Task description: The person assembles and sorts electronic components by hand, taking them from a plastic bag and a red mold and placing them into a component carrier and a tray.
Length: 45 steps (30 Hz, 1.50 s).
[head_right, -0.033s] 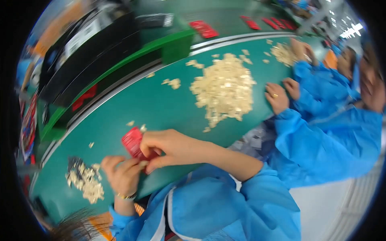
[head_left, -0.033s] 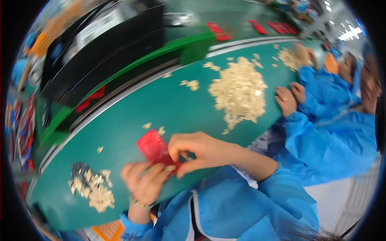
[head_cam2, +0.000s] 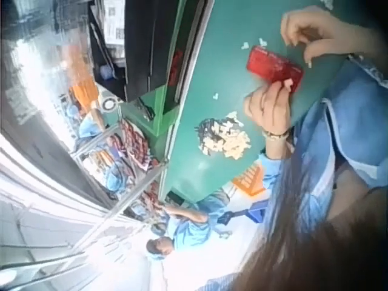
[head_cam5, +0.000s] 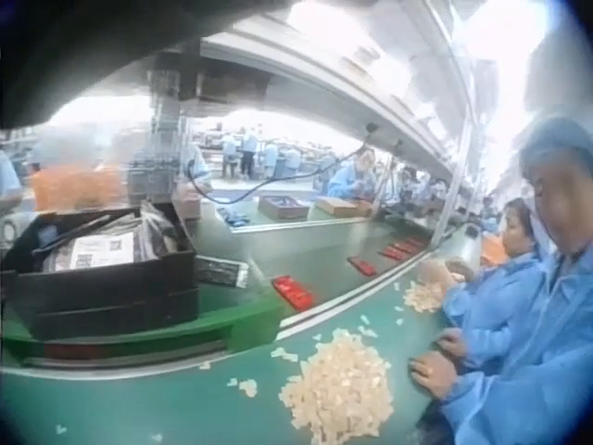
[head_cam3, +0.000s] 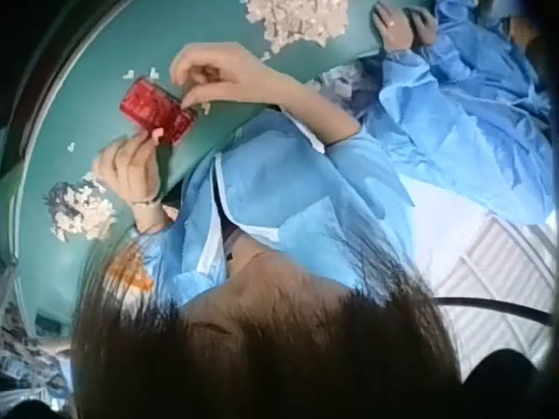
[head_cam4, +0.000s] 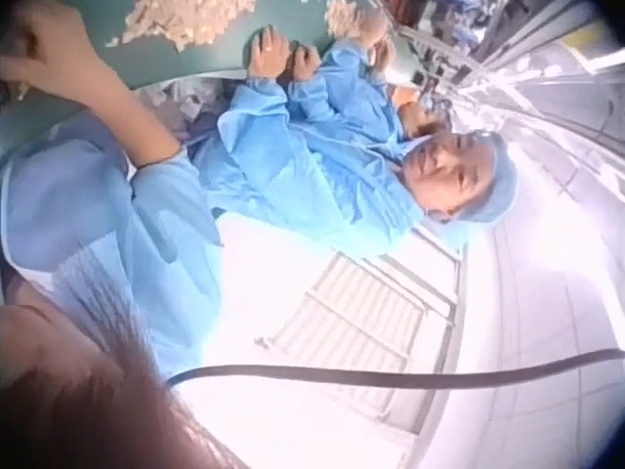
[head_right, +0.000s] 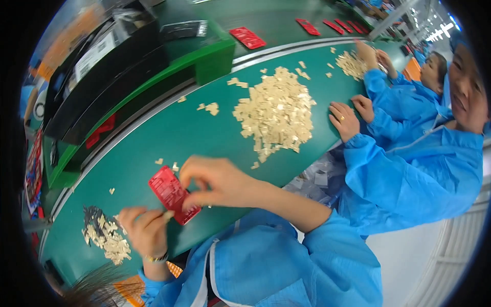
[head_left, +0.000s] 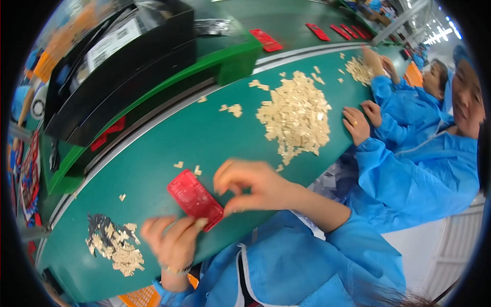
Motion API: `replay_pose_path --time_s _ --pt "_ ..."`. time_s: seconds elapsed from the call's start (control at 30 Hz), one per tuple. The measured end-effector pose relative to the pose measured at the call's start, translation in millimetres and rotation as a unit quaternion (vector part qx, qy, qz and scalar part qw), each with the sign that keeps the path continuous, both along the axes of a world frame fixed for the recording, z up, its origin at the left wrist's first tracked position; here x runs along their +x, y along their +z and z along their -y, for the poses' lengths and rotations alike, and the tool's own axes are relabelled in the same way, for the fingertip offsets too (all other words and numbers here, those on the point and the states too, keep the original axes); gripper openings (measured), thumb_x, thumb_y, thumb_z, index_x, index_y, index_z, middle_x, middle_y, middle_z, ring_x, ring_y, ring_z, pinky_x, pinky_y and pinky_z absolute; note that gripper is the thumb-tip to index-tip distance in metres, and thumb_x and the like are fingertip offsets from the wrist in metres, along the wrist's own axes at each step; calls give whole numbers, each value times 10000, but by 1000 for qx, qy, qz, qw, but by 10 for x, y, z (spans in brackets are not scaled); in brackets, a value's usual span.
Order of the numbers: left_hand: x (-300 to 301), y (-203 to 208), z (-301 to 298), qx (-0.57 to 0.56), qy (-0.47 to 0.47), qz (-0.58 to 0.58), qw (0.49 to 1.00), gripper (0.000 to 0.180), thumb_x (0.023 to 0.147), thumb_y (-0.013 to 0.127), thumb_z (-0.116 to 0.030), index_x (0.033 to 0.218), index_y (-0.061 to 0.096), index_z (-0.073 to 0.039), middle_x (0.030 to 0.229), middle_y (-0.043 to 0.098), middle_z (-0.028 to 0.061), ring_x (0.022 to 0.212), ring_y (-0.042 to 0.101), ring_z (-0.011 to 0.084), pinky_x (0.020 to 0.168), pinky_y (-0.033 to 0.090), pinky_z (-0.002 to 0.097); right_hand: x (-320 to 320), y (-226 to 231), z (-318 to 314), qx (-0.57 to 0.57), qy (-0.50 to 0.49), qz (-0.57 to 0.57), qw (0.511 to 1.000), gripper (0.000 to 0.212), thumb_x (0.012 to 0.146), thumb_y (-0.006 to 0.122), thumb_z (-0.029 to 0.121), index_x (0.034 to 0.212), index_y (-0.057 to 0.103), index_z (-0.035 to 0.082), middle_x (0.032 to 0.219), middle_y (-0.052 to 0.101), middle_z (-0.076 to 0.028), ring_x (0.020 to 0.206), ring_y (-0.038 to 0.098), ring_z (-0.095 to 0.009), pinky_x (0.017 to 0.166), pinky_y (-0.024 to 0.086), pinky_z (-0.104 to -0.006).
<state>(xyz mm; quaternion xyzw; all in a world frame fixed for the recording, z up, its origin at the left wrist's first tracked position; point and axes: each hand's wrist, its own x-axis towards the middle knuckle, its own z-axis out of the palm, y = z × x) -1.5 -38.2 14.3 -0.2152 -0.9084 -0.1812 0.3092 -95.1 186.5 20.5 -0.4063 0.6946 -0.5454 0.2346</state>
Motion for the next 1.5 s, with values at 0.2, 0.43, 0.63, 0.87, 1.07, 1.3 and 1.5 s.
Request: replay_pose_path --time_s 0.2,0.43,0.63,0.87,1.07,1.3,1.5 --pt "113 117 -94 140 -28 50 988 210 645 720 80 735 576 -44 808 634 70 892 549 293 822 427 420 317 -253 -125 -85 -266 -16 960 66 928 547 30 979 571 -5 939 652 -84 873 613 -105 566 432 -212" --pt "-163 -10 -155 68 -112 -8 991 235 628 736 -127 860 710 -151 930 680 -1 881 596 218 760 417 387 183 -213 -40 -21 -227 21 973 127 821 714 52 912 627 60 860 609 -11 551 472 -32 498 388 -206" --pt "-207 -68 -89 104 -145 -48 983 218 638 766 -165 835 678 -134 919 691 0 881 594 235 734 399 405 170 178 79 16 -80 -160 984 226 740 781 105 911 636 79 963 576 -27 588 541 -102 515 451 -248" --pt "-67 -145 5 44 -141 -90 985 213 680 720 -153 884 667 -127 968 693 4 878 584 202 738 405 355 171 235 180 64 0 -255 965 186 790 707 221 874 576 118 981 531 -16 767 623 -175 572 505 -297" --pt "-21 -167 27 9 -117 -125 985 168 742 693 -151 903 650 -135 976 691 -1 889 568 184 767 385 337 207 161 255 41 -29 -263 963 214 774 704 215 858 541 106 923 502 -26 706 594 -192 570 495 -317" --pt "-14 -138 8 24 -78 -93 992 218 672 734 -146 877 661 -133 928 674 10 852 571 182 770 380 348 173 140 282 19 -40 -291 956 216 749 705 182 856 538 97 882 490 -33 771 588 -187 594 494 -314" --pt "-106 -136 -54 49 -113 -70 990 198 671 724 -145 858 666 -112 912 672 36 832 591 195 730 415 345 160 152 244 48 -52 -315 947 190 706 726 138 829 586 100 935 566 -26 777 614 -188 627 507 -311"
